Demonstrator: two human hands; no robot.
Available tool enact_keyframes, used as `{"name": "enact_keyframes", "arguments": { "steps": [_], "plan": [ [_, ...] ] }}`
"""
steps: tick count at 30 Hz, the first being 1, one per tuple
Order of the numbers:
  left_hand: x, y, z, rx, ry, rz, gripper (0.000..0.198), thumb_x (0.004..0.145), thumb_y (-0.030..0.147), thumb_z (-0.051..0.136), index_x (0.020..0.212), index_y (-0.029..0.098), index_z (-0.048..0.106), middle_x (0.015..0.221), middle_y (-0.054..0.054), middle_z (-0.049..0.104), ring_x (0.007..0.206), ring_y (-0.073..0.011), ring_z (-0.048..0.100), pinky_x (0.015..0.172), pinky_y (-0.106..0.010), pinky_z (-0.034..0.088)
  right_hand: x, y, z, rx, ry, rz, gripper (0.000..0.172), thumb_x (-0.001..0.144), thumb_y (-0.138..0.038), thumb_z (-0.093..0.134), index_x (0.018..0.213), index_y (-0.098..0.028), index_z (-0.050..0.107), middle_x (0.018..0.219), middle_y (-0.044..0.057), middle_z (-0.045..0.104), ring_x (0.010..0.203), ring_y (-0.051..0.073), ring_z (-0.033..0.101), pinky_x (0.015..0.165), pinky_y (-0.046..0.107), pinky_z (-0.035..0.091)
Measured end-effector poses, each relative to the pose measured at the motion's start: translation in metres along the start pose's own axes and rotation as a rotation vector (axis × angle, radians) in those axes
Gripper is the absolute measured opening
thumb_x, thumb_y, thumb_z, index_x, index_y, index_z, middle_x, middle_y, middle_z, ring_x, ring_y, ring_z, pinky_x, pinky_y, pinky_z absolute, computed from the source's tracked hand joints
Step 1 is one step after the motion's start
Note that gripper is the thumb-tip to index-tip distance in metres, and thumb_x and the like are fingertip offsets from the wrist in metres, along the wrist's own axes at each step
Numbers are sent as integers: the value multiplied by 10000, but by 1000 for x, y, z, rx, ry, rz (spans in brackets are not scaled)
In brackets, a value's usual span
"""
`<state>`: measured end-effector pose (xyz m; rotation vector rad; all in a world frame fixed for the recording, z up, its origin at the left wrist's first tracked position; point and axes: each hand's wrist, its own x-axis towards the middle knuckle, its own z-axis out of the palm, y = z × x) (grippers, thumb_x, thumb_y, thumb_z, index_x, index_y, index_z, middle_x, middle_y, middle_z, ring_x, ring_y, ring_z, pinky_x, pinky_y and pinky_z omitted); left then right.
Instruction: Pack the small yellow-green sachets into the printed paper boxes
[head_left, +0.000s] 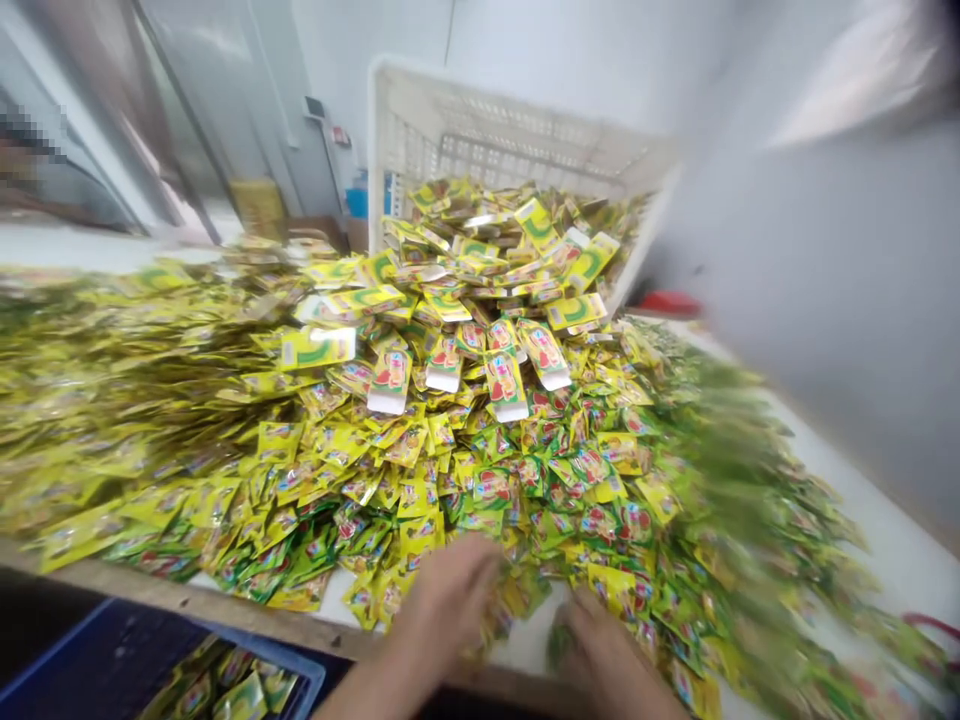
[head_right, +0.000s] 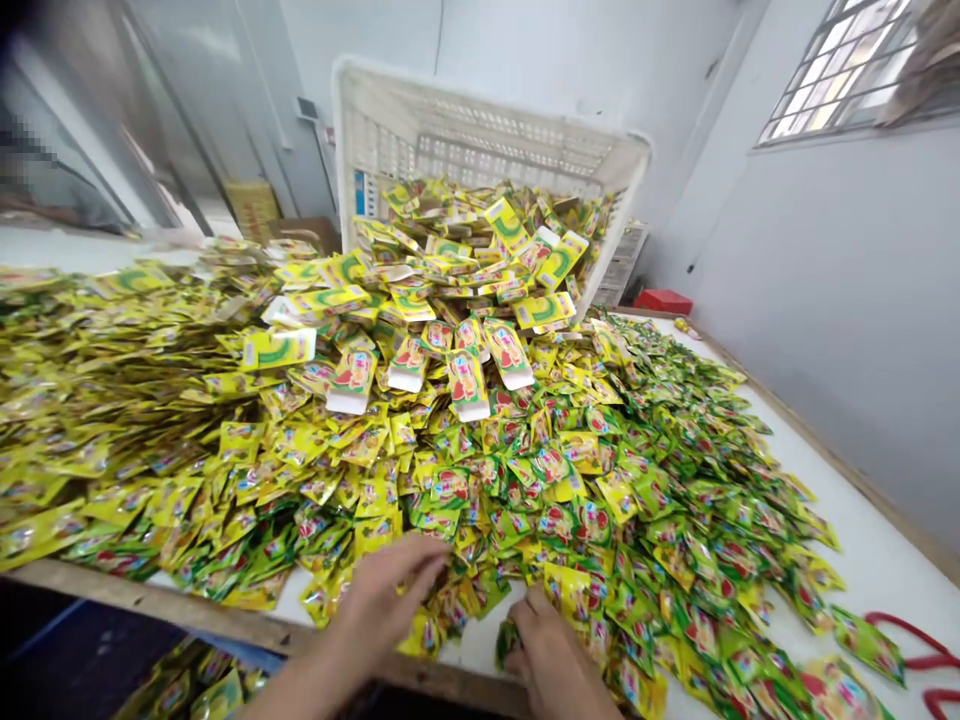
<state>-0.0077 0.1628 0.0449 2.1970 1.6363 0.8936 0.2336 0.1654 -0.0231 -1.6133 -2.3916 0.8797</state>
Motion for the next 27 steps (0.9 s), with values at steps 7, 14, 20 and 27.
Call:
{"name": "enact_keyframes", "arguments": {
  "steps": [7,14,20,27],
  "plan": [
    [105,-72,-150,367,201,36,474,928,-25,262,1312,90,514,1452,-119,433,1417,-328,261,1113,-629,205,-7,5,26,-98,90,51,289,693,-2,555,849,-234,627,915,52,691,905,245,613,798,308,440],
    [157,-76,-184,546,-153,283,238,913,113,550,1137,55,609,1361,-105,533,1350,-314,402,1083,-611,310,-9,13,35,-49,89,188,260,736,-68,546,904,-240,643,908,55,716,876,235,670,743,275,454],
    [170,-70,-199,608,-174,303,224,858,126,623,1068,47,615,1255,-102,582,1305,-277,439,1075,-615,286,-17,17,30,249,242,127,189,766,-198,582,939,-250,639,878,48,736,848,241,688,757,285,499],
    [112,-34,-124,420,-86,201,516,808,390,616,1261,158,531,972,-35,618,862,-198,627,808,-325,512,-17,-30,-20,896,508,169,367,798,-545,640,907,-195,663,808,50,705,722,229,653,613,300,546]
  ]
}}
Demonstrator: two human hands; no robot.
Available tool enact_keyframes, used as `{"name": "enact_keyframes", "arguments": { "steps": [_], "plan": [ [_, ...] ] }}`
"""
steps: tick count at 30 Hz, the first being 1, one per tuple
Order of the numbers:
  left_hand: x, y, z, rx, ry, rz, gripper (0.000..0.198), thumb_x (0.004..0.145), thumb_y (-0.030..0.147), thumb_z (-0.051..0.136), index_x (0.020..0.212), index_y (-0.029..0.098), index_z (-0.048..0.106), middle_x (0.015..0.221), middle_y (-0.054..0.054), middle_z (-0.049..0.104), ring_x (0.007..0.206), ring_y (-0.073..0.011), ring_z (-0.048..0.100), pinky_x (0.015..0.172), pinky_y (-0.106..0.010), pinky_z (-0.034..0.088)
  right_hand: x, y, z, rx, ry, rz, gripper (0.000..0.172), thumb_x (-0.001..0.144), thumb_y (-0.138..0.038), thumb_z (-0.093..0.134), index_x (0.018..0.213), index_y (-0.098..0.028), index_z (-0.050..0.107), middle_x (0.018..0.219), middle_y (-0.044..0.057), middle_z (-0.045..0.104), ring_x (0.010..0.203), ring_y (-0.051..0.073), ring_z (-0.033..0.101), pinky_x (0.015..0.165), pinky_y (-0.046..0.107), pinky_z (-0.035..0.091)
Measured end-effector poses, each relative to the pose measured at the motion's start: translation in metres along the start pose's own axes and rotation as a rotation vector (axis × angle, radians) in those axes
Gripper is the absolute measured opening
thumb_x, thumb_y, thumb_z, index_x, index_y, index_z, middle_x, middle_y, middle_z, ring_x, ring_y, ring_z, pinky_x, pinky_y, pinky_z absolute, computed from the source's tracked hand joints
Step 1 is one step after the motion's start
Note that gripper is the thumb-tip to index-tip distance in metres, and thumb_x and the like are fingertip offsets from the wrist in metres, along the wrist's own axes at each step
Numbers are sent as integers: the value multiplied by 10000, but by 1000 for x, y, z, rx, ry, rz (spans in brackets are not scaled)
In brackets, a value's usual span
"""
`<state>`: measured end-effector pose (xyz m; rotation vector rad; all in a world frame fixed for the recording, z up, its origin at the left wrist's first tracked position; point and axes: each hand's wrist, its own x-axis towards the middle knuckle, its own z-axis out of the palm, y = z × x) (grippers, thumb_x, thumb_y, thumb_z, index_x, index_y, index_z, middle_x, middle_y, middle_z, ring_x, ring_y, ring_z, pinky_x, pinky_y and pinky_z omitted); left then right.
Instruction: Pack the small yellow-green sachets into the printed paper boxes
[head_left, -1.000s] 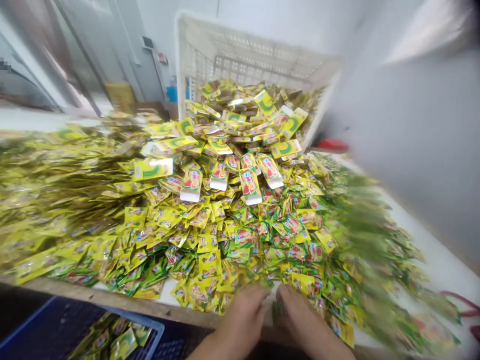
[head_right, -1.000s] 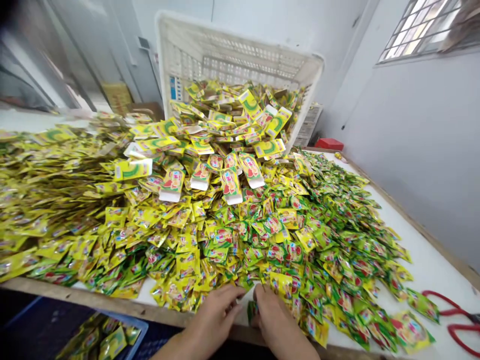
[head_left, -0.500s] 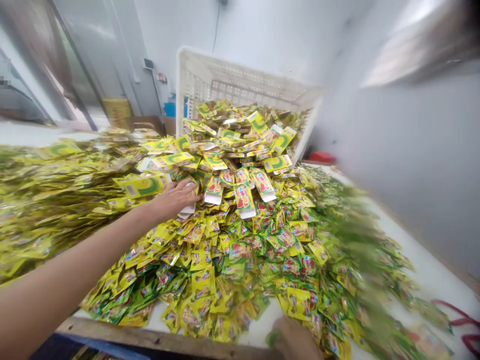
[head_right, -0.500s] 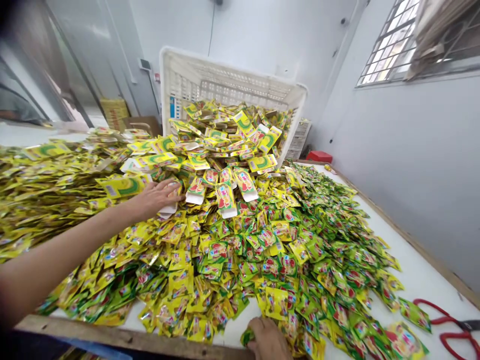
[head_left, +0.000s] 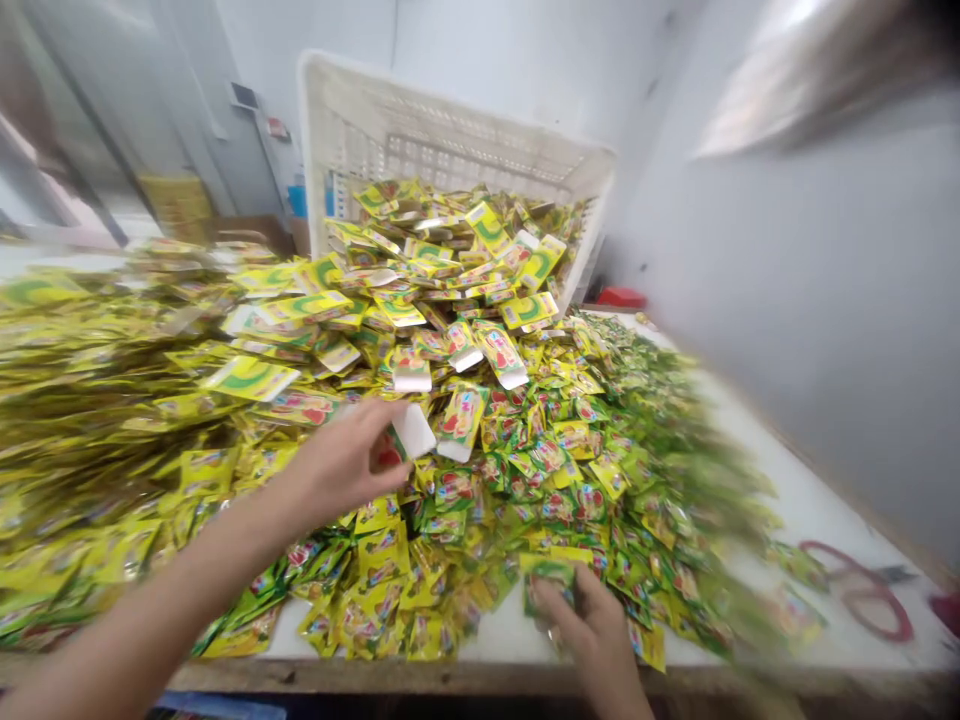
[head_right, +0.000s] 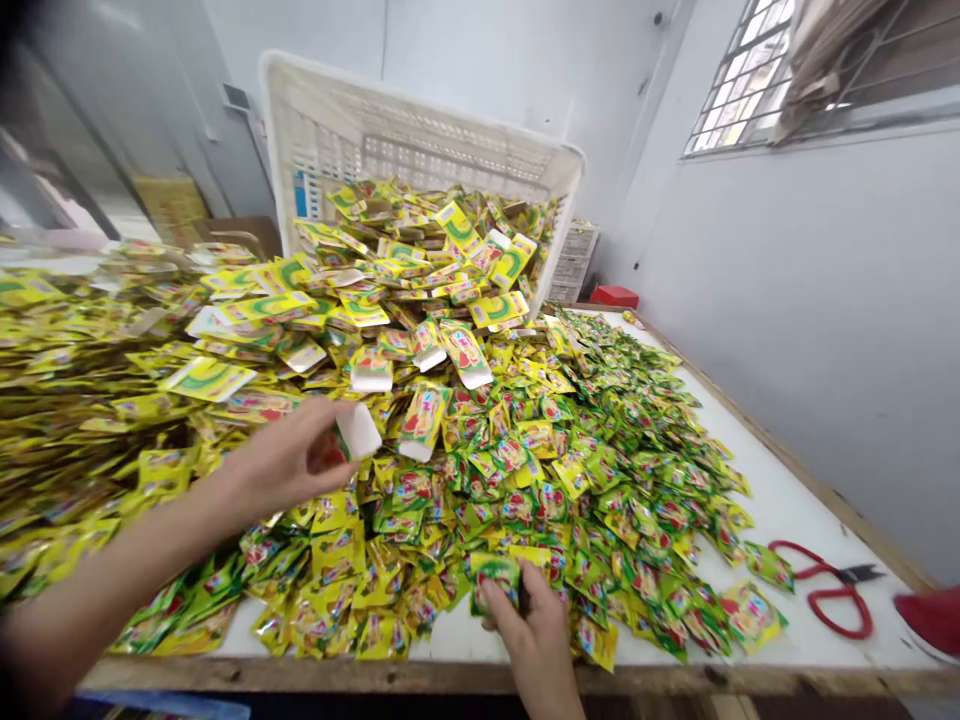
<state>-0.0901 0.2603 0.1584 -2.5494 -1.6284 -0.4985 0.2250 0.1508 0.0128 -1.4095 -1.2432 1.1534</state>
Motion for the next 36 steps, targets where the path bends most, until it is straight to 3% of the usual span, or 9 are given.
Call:
{"name": "enact_keyframes", "arguments": {
  "steps": [4,7,11,15,20,24,26,32,36],
  "plan": [
    [-33,55,83,-123,24,-47,544,802,309,621,1314,185,488,1265,-145,564,1093,-296,579,912,-415,494,14,-35,8,175,84,-73,332,819,-470,662,958,-169,645,883,64,713,787,215,653,709,304,544],
    [-43,83,111,-190,60,-126,582,823,279,585,1377,173,438,1311,-180,524,1201,-351,505,987,-494,431,21,-49,14,225,89,-133,278,842,-392,663,999,-164,633,957,71,715,903,222,649,831,321,523],
    [-48,109,119,-358,-3,-169,618,812,328,608,1394,264,411,1134,-88,628,924,-263,655,804,-391,536,28,-56,29,201,137,-216,217,878,-336,626,1031,-182,626,971,55,694,909,202,636,842,311,507],
    [-54,127,134,-513,24,-300,624,782,284,610,1362,177,409,1278,-151,565,1137,-308,588,956,-451,488,35,-49,39,-109,90,-375,163,849,-226,634,1005,-195,666,976,48,645,955,201,593,873,303,452],
    [-78,150,143,-678,25,-401,595,718,174,618,1297,183,481,1192,-127,593,1109,-274,587,966,-407,478,26,-46,23,-363,-212,-293,93,801,-114,606,789,-186,664,790,-3,580,773,156,559,712,257,405],
    [-105,176,137,-864,-30,-459,254,700,192,668,953,202,642,883,-52,644,826,-229,637,729,-330,523,11,-59,3,-452,-588,-233,147,749,-57,598,717,-190,650,804,-12,574,782,146,548,702,236,378],
    [-122,184,133,-998,-74,-484,289,720,239,687,999,190,630,842,-40,680,748,-214,646,663,-306,520,1,-65,-2,-455,-673,-208,171,747,-60,614,821,-204,669,865,-7,607,836,156,558,729,234,380],
    [-161,171,132,-1781,-337,-623,520,707,297,773,1188,212,593,1047,-44,702,992,-246,621,877,-345,467,-26,-48,9,-334,-522,-130,101,788,-117,690,837,-205,699,791,-17,629,795,148,579,703,230,402],
    [-167,168,130,-1859,-391,-638,397,688,286,808,1035,191,639,961,-36,701,909,-214,613,829,-318,457,-46,-31,16,-373,-528,-255,90,816,-191,714,731,-209,736,1019,19,608,1049,185,510,907,290,374]
  ]
}}
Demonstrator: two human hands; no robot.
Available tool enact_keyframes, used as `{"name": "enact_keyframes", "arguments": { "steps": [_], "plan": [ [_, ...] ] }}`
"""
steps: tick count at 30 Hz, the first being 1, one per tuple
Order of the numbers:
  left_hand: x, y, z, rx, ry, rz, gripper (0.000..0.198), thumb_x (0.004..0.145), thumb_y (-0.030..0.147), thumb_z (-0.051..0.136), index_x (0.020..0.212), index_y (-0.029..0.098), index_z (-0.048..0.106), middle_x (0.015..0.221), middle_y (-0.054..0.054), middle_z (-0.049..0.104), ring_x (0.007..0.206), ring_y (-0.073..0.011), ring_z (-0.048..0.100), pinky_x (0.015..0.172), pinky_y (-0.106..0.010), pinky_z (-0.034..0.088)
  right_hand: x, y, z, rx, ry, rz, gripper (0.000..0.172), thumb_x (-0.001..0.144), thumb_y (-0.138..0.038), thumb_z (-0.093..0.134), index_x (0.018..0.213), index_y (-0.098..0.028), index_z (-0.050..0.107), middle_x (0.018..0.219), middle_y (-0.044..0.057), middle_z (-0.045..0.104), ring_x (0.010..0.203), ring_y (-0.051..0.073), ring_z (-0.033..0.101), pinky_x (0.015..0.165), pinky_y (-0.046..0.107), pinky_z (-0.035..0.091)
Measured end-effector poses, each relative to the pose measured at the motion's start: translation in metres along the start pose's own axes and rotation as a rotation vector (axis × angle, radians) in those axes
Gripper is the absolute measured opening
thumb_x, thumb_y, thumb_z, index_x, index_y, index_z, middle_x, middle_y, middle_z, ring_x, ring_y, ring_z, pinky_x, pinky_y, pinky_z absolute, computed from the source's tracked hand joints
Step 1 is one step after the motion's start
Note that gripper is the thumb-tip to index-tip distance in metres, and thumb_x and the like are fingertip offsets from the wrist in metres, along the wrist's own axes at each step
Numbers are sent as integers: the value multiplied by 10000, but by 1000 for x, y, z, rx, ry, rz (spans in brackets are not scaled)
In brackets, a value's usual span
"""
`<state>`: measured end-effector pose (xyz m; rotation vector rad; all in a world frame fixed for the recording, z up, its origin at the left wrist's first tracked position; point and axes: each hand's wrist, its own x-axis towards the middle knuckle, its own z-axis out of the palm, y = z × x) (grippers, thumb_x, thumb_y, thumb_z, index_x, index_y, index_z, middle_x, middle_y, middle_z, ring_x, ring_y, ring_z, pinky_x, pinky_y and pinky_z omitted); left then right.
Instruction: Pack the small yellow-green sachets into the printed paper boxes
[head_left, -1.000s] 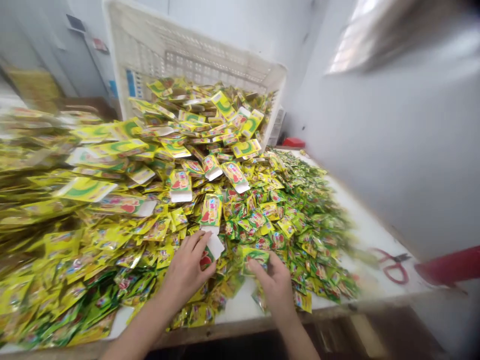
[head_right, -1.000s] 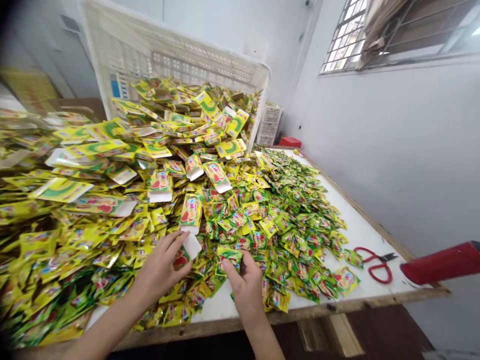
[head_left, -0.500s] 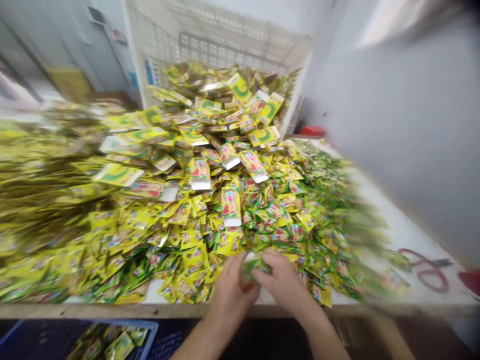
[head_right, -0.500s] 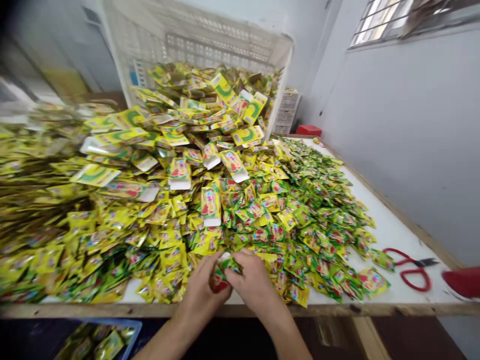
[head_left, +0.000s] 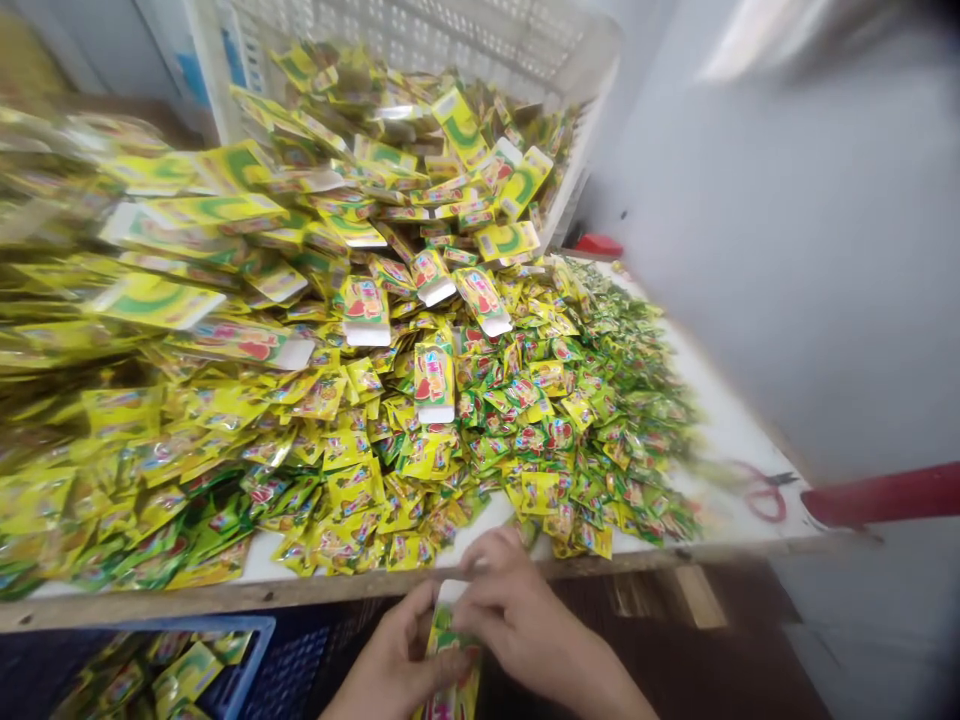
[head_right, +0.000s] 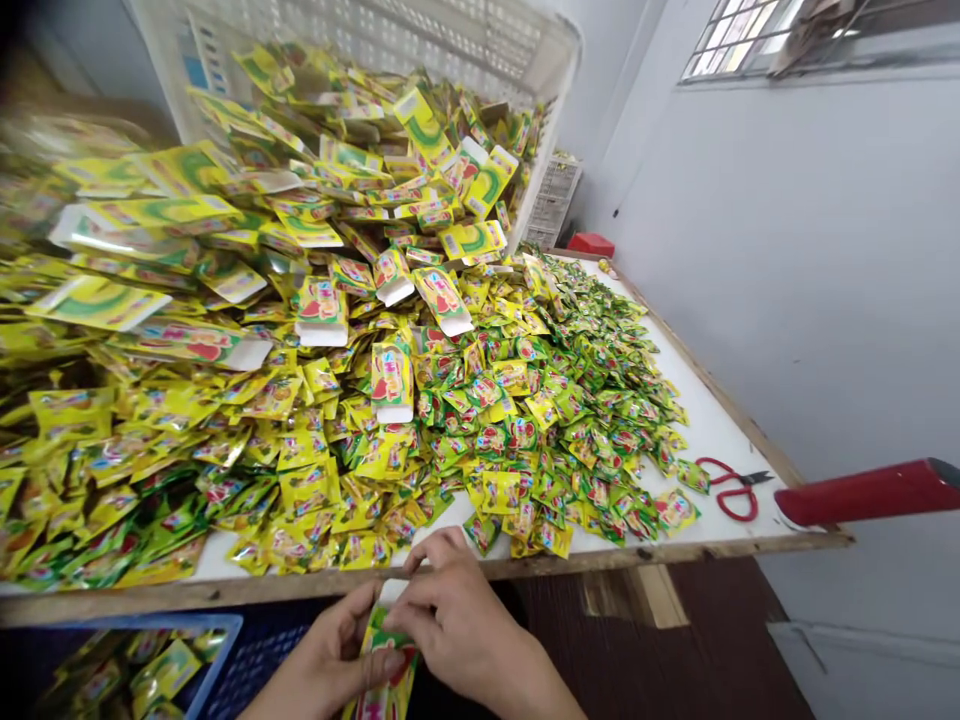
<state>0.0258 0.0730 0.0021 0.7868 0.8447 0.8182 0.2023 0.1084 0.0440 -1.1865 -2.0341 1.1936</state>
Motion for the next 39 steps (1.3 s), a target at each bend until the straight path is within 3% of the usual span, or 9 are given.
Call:
{"name": "enact_keyframes", "arguments": {
  "steps": [3,6,9,12,17,21,24,31,39],
  "plan": [
    [-1,0,3,27,26,-7,327,700,303,804,961,176,653,927,-41,700,897,-207,607,801,-297,457,-10,4,6,78,-102,6,113,838,-178,686,749,-214,746,1046,21,616,1055,181,514,924,298,388],
    [-2,4,5,2,20,-18,387,715,307,795,1060,185,668,984,-52,714,937,-221,612,868,-322,453,-14,11,7,236,97,105,102,858,-227,658,809,-212,746,1004,34,639,995,183,568,892,312,438],
    [-5,12,7,-190,29,-97,379,823,412,669,1122,181,690,1041,-86,727,968,-250,632,916,-363,457,-15,22,13,545,281,366,242,805,-375,697,930,-167,696,770,27,637,642,145,596,542,240,478],
    [-5,20,9,-370,-8,-221,424,847,474,604,1058,129,732,966,-147,748,915,-298,671,802,-382,508,-17,29,27,843,173,539,389,706,-465,762,865,-131,643,611,-3,598,396,90,478,331,181,350],
    [5,26,-2,-246,47,-306,471,612,317,842,1043,159,733,896,-116,769,734,-268,712,715,-364,539,-13,29,38,885,105,539,445,603,-432,847,874,-116,692,615,7,635,365,70,478,318,168,391],
    [10,23,-23,65,138,-225,372,663,426,801,936,177,769,858,-85,788,777,-258,717,743,-334,545,-6,29,34,844,129,466,428,723,-509,749,866,-106,768,635,44,673,388,63,494,378,179,432],
    [9,17,-34,281,170,-161,296,690,459,769,844,207,793,893,-56,797,870,-259,705,815,-305,532,-6,30,34,869,162,499,416,690,-497,781,767,-89,772,581,49,660,409,80,522,396,187,443],
    [14,12,-31,365,179,-109,295,716,467,744,851,206,759,828,-33,767,796,-220,685,735,-262,530,-6,34,44,926,276,562,413,506,-413,899,656,-96,680,538,22,644,407,107,550,382,205,454],
    [12,18,-27,360,99,-102,264,730,453,739,836,215,781,833,-53,768,804,-236,678,747,-293,516,0,34,39,874,210,604,470,459,-457,902,597,-109,617,513,35,644,375,113,540,365,221,448]
  ]
}}
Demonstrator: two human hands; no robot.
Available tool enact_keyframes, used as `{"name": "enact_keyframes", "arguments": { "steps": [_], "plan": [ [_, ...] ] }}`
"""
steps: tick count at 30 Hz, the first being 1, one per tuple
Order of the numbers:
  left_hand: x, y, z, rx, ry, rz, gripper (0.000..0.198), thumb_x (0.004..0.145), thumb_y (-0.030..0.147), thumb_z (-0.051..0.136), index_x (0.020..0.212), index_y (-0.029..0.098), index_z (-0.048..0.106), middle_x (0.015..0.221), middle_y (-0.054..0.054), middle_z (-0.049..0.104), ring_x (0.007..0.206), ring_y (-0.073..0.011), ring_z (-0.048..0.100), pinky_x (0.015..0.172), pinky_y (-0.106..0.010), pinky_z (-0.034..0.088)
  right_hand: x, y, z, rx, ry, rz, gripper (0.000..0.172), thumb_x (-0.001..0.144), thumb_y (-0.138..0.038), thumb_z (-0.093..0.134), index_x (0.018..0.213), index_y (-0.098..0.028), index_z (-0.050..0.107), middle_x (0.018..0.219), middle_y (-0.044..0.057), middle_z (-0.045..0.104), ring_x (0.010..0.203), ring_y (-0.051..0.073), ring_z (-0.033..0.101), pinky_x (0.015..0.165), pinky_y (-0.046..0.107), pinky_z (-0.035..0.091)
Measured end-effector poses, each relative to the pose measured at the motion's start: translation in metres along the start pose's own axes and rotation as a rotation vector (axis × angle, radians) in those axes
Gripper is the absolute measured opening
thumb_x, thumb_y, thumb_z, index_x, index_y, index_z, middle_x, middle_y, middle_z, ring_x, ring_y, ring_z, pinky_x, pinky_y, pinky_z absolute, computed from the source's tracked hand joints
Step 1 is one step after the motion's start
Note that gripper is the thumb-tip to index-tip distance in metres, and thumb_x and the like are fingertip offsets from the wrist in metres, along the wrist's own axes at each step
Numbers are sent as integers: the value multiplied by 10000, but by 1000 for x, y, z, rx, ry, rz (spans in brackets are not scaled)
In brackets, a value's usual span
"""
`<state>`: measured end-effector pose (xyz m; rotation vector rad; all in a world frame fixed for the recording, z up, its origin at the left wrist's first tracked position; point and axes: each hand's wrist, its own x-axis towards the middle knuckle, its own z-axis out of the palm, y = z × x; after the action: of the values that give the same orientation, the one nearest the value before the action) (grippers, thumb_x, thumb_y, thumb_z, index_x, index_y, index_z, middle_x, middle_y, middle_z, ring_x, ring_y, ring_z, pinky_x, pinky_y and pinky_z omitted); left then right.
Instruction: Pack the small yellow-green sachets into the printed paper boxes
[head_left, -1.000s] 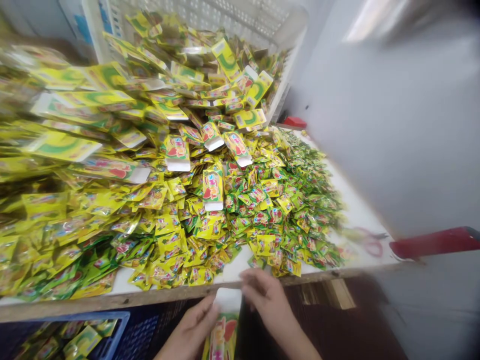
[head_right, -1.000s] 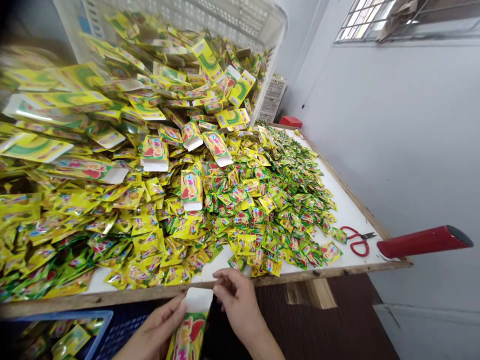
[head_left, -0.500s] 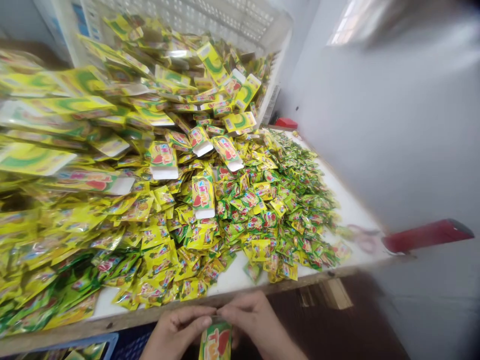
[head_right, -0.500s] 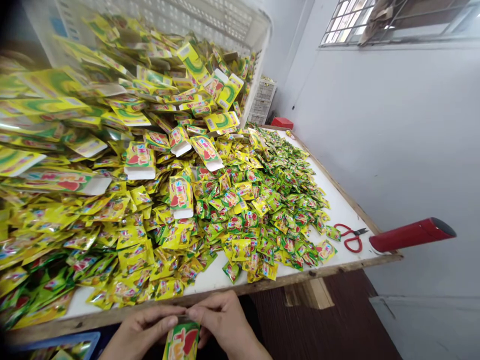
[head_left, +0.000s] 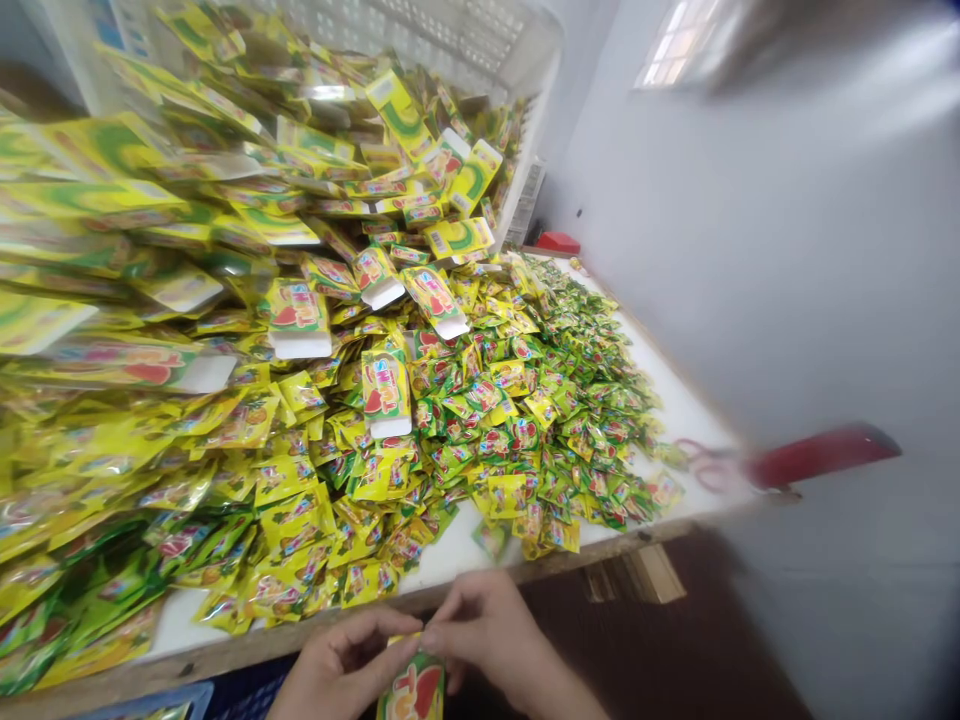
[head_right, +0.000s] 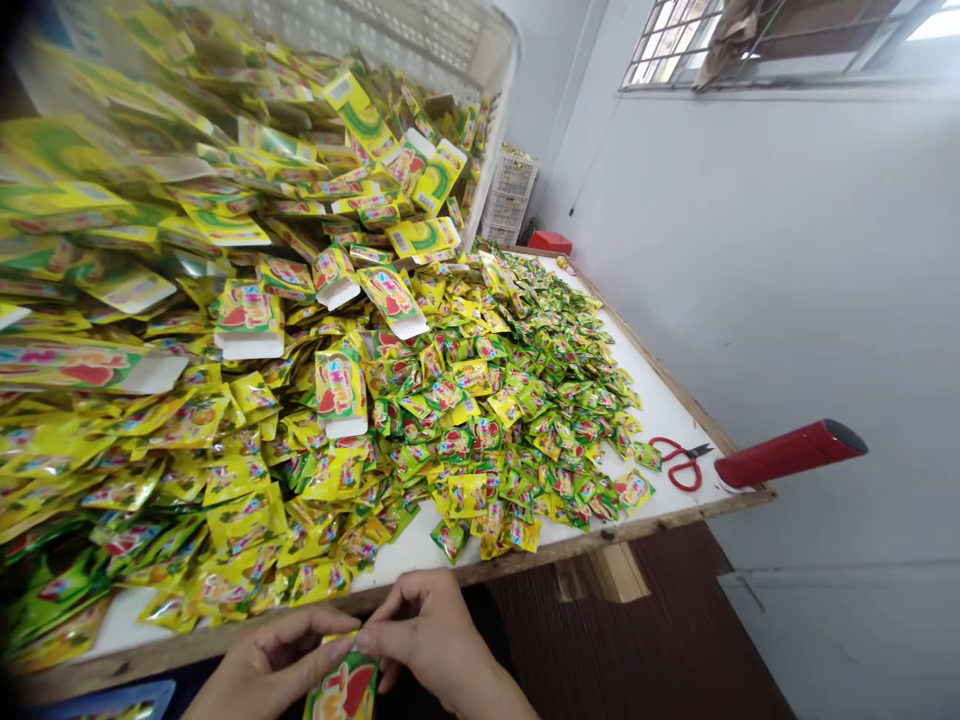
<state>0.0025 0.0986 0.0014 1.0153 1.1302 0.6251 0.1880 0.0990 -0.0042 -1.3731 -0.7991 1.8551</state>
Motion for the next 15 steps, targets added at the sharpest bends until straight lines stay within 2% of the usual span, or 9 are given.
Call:
{"name": "enact_keyframes", "arguments": {
  "steps": [3,6,15],
  "plan": [
    [-1,-1,-1,10,-15,17,236,732,446,740,842,245,797,885,-58,767,879,-257,682,798,-307,513,2,-3,1,-16,-21,43,471,448,-454,903,588,-114,608,479,21,622,370,116,540,361,222,455],
    [-4,-2,-3,29,19,53,192,738,426,742,825,266,804,894,-51,753,907,-258,680,833,-307,504,4,-3,1,-24,-60,52,467,437,-440,905,595,-118,606,480,13,624,366,111,543,357,212,458],
    [-7,6,0,62,-53,68,181,787,409,705,877,287,804,905,-46,742,904,-239,675,829,-283,496,8,-13,-7,-85,-165,62,464,444,-447,904,594,-101,632,485,22,620,383,119,549,389,244,479]
  ]
}}
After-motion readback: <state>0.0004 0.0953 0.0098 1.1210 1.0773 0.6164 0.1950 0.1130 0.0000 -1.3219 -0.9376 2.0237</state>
